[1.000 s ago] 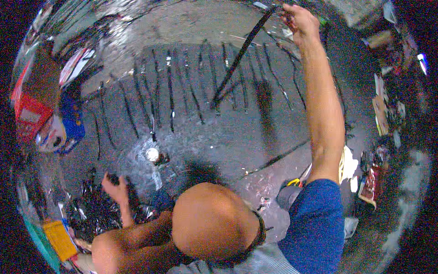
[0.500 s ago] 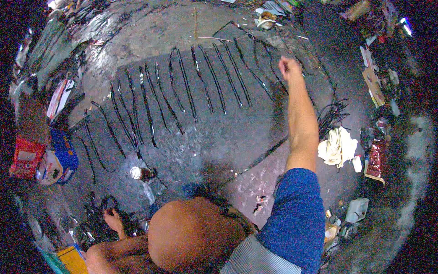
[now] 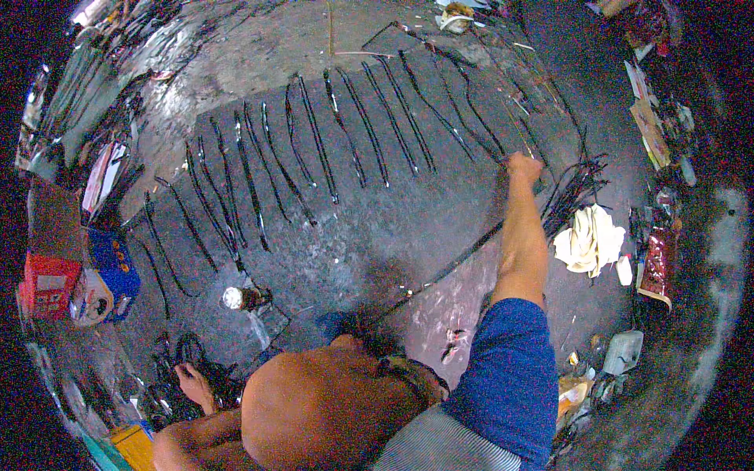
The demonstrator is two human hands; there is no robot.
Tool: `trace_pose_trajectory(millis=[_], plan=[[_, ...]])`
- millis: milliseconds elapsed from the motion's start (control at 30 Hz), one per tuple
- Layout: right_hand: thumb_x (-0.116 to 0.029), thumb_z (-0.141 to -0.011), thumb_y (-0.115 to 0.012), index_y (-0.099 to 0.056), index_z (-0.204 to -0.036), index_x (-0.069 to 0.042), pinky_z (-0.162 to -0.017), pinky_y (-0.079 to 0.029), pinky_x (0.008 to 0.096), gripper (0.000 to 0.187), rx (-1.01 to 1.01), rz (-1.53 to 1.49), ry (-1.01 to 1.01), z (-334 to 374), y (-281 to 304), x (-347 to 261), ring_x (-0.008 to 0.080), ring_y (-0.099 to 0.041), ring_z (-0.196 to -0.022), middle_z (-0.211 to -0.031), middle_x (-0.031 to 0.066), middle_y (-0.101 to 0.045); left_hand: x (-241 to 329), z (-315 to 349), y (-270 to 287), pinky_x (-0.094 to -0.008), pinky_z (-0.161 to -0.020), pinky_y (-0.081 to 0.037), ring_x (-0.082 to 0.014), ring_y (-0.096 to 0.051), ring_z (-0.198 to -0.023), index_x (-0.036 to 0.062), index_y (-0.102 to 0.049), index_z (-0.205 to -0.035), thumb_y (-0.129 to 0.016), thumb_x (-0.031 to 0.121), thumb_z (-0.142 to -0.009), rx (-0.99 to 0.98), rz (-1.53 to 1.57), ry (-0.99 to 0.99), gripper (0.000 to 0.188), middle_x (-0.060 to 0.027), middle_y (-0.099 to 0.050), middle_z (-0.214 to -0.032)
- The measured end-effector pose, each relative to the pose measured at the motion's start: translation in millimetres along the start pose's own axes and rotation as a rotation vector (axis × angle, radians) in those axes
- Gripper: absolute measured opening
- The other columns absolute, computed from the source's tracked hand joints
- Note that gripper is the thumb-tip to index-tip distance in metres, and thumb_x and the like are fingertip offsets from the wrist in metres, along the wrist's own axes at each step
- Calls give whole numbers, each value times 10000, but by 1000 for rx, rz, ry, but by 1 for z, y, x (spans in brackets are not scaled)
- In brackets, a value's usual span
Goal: The person sits on the floor and repeatedly picks up black cables, rubs them against a small white cylindrical container, and places them on the floor. The person continues this process for multiple cables, arranging them in rows.
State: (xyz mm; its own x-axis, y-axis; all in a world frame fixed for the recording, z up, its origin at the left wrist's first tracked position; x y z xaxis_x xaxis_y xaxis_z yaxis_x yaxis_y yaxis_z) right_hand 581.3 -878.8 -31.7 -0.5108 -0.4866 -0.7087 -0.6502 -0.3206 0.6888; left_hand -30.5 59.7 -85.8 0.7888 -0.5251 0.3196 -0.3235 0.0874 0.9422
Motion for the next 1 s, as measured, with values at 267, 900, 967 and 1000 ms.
trace_pose_trajectory(millis=[267, 900, 967, 1000], plan=[[-141, -943, -685, -692, -1165, -42, -822, -566, 344, 244, -1606, -632, 1050, 562, -38, -110, 203, -710, -937, -1028, 105, -740, 173, 36, 74, -367, -750, -544, -268, -708, -784, -15, -693, -975, -708, 97, -866, -673, 204, -174, 157, -166, -728, -857], [-379, -963, -648, -694, -911, -23, -680, -484, 377, 362, -2482, -10, 1199, 811, 9, -84, 175, -612, -712, -757, 88, -672, 115, 59, 60, -484, -1125, -421, -426, -555, -1279, 94, -567, -1409, -740, 302, -866, -620, -82, -483, 607, -220, -580, -1402], [-405, -960, -638, -693, -895, -15, -694, -490, 402, 399, -2435, -71, 1217, 818, 14, -93, 225, -639, -728, -772, 119, -687, 123, 81, -7, -420, -1120, -415, -349, -552, -1283, 81, -533, -1426, -756, 304, -861, -830, 501, -438, 647, -202, -561, -1415], [-400, -958, -642, -694, -893, -13, -698, -494, 408, 396, -2383, -15, 1270, 815, 10, -92, 235, -640, -733, -778, 121, -686, 132, 91, -31, -410, -1068, -459, -315, -611, -1209, 64, -575, -1382, -749, 295, -864, -896, 702, -347, 592, -203, -630, -1332]])
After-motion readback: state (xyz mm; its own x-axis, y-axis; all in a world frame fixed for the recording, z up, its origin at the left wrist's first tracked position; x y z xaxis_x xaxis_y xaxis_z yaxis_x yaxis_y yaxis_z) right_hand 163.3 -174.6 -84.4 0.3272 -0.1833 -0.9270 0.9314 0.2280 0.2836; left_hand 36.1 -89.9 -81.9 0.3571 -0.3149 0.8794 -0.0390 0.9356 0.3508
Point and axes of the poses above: each hand's wrist, its own z-axis away from the middle knuckle, its own y-axis out of the back of the hand, x = y × z, the point moved 7 cm from there along -z, towards the middle knuckle
